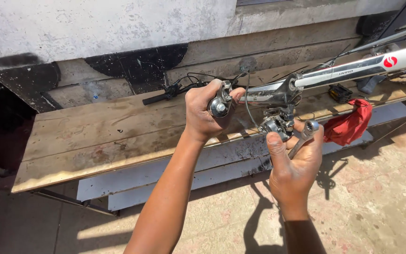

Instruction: The person uses a multi-tool to tighten a bolt on a bicycle pedal. They then wipe the bicycle frame with a cloth and use a wrench to tighten a bolt on the handlebar stem.

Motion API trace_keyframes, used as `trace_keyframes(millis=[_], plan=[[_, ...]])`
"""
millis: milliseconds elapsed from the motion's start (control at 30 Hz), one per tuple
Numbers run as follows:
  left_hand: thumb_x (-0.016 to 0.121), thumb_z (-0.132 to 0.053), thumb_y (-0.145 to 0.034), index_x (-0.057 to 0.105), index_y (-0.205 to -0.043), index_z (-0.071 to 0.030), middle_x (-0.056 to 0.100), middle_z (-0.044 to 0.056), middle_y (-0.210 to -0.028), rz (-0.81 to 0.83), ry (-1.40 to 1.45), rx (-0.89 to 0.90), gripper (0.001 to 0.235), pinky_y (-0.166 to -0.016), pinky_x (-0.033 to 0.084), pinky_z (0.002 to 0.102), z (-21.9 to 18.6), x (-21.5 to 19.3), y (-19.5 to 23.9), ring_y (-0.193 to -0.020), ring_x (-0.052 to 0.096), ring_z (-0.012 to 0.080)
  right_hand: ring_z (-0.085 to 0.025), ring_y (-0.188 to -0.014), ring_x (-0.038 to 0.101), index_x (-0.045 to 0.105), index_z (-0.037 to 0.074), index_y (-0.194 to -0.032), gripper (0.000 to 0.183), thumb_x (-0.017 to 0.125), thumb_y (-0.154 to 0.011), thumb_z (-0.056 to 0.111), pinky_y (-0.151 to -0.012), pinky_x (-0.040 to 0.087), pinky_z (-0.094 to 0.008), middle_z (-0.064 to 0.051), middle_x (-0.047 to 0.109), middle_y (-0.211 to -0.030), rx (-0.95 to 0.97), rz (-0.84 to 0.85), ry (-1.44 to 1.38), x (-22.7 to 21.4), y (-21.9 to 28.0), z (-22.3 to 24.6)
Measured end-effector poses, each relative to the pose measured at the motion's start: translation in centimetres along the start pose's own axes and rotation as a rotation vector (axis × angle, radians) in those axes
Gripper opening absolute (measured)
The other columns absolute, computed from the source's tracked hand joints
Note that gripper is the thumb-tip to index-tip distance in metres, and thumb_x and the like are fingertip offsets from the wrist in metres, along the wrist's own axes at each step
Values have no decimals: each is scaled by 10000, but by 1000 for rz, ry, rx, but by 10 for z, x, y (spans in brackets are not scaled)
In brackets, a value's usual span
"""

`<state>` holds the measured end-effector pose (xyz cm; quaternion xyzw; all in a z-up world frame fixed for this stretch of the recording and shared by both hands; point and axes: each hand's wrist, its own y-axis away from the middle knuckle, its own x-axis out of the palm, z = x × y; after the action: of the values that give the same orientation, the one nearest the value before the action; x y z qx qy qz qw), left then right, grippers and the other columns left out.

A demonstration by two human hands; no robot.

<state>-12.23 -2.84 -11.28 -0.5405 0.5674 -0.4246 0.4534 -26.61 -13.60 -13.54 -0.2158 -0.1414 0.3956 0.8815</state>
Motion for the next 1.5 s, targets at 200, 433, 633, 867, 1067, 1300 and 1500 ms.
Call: trace_keyframes(millis=[200,433,633,867,1067,1300,1500], plan=[[538,-243,-978,418,-675,-102,347,-8,-585,-15,-179,-161,355,-435,259,307,11,3,12,-461,289,153,-74,-681,360,432,64,-1162,409,673,-908,274,-651,421,-230,-2,369,-870,-67,-44,94,14,-10,-35],[613,-283,-932,538,-876,-120,559,-19,-793,53,69,-254,189,-547,345,255,-2,-20,-15,-543,420,91,-95,-689,393,463,25,-1210,536,736,-852,314,-678,382,-228,-23,395,-816,-78,-179,216,27,-7,-30],[591,-235,-955,528,-908,-133,565,-39,-750,226,303,-171,129,-579,399,263,22,-39,-15,-581,513,133,-101,-676,420,409,36,-1231,509,730,-870,196,-723,399,-244,-31,385,-759,-88,-376,319,43,16,-54],[532,-96,-743,550,-847,-46,540,42,-654,170,279,-204,117,-528,334,298,36,-53,-2,-526,451,197,-151,-627,466,343,-3,-1198,499,716,-906,153,-744,467,-300,-126,434,-663,-103,-447,278,86,31,-44],[346,-461,-1038,532,-848,-86,498,2,-640,97,251,-181,460,-504,355,310,44,-50,-19,-496,411,151,-285,-662,465,277,-67,-1275,431,570,-1004,96,-823,502,-531,-282,460,-725,-292,-262,323,89,10,-40],[574,-197,-1005,502,-981,-121,591,-49,-870,61,221,-171,107,-586,457,284,62,-40,-41,-595,557,128,-142,-531,195,172,50,-679,582,592,-1082,56,-516,164,-346,-20,119,-626,-220,-238,239,100,-25,-24],[548,-99,-969,435,-1003,-167,499,-78,-844,6,248,-248,136,-620,420,227,69,-37,-58,-640,463,88,-427,-1355,476,327,-105,-1456,476,604,-1081,-10,-1211,450,-511,-289,431,-1403,-474,-17,277,110,-55,-2]])
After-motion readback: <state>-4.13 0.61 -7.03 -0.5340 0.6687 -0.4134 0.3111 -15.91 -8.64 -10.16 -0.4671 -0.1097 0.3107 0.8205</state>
